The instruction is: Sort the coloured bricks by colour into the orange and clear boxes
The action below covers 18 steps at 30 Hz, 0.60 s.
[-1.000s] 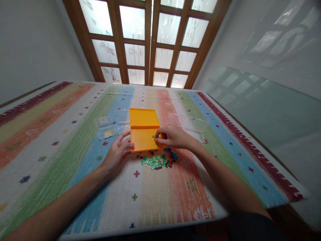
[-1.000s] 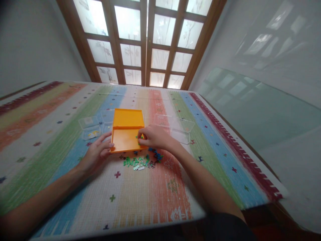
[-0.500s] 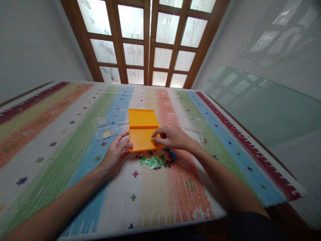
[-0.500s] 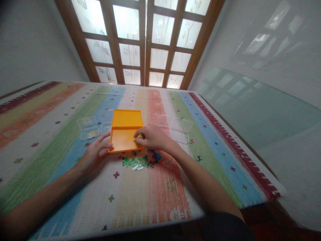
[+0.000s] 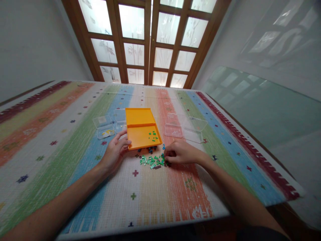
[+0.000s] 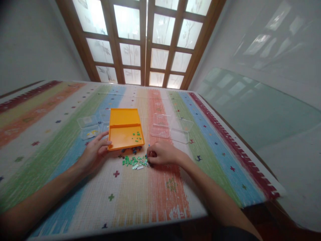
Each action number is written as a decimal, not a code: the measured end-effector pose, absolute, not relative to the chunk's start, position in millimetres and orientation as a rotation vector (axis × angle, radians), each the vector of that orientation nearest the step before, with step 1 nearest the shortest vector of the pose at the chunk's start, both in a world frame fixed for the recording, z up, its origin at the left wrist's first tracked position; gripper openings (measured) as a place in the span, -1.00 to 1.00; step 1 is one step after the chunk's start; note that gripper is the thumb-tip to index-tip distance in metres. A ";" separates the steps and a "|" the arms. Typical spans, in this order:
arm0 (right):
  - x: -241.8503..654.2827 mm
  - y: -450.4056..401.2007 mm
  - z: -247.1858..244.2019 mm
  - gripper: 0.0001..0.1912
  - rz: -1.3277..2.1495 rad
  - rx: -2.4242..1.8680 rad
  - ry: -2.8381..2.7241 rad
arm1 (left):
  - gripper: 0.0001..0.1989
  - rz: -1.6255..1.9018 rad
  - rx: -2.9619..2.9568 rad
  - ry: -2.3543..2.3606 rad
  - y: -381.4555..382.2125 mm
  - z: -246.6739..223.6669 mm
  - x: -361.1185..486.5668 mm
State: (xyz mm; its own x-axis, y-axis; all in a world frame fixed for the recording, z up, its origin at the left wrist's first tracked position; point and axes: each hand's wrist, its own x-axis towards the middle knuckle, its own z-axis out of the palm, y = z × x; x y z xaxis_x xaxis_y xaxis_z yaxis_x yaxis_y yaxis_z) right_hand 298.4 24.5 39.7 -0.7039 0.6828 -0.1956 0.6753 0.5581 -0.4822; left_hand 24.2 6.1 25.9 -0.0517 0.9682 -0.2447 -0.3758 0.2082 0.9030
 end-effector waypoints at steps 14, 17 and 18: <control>292.1 19.7 37.8 -0.91 0.657 -1.367 -2.780 | -0.45 1.265 0.716 1.102 6.4 26.8 24.1; 292.2 18.5 39.2 -0.90 0.674 -1.356 -2.786 | -0.46 1.259 0.724 1.102 6.6 26.9 24.1; 292.1 18.1 38.9 -0.90 0.681 -1.351 -2.784 | -0.46 1.257 0.725 1.104 6.7 27.1 24.2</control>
State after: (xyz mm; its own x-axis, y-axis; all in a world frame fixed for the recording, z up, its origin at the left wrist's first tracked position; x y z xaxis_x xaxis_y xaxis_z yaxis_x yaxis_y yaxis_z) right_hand 292.1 18.1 38.9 -0.6358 0.7437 -0.2066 0.7551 0.5439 -0.3661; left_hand 24.2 6.7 27.1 -0.0522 0.9685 -0.2437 -0.3670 0.2083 0.9066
